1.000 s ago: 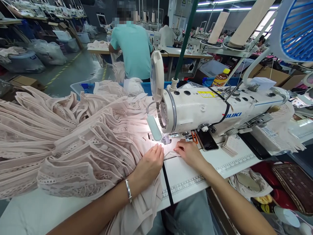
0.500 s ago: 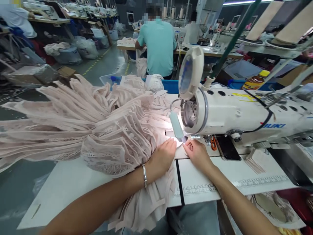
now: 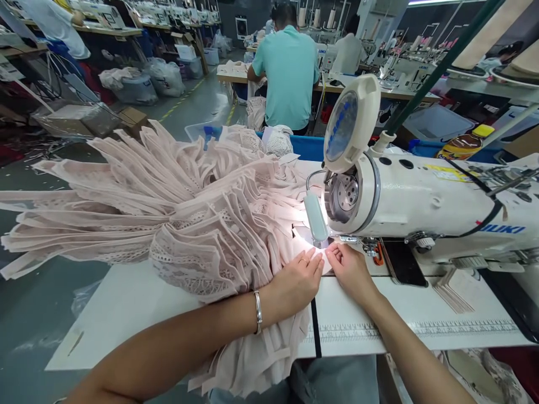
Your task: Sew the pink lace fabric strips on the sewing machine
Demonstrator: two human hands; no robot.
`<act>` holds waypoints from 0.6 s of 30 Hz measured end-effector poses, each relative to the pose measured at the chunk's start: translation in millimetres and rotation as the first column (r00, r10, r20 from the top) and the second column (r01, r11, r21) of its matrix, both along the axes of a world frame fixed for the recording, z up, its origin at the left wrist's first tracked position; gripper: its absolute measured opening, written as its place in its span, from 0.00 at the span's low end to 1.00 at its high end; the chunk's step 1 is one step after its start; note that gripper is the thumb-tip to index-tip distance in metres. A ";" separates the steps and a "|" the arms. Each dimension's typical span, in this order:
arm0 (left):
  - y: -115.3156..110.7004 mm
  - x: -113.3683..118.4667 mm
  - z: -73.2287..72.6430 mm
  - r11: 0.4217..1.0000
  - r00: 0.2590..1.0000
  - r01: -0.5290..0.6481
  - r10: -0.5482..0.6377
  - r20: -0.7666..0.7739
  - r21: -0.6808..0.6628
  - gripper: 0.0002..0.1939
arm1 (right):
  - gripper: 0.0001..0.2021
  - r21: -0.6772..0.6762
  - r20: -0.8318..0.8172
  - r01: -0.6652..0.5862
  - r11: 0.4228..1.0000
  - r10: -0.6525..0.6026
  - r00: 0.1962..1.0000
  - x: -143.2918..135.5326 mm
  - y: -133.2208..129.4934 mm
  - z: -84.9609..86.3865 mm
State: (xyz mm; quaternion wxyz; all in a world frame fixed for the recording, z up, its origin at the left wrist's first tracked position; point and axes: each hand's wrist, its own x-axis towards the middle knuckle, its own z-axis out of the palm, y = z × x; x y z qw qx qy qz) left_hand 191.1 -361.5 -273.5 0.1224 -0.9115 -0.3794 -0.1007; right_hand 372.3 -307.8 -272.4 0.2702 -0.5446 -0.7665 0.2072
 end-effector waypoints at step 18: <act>11.5 5.1 13.8 0.983 0.997 -0.001 0.016 0.077 -0.183 0.13 | 0.24 0.337 0.601 -0.446 0.829 0.176 0.780 9.3 -6.1 -4.0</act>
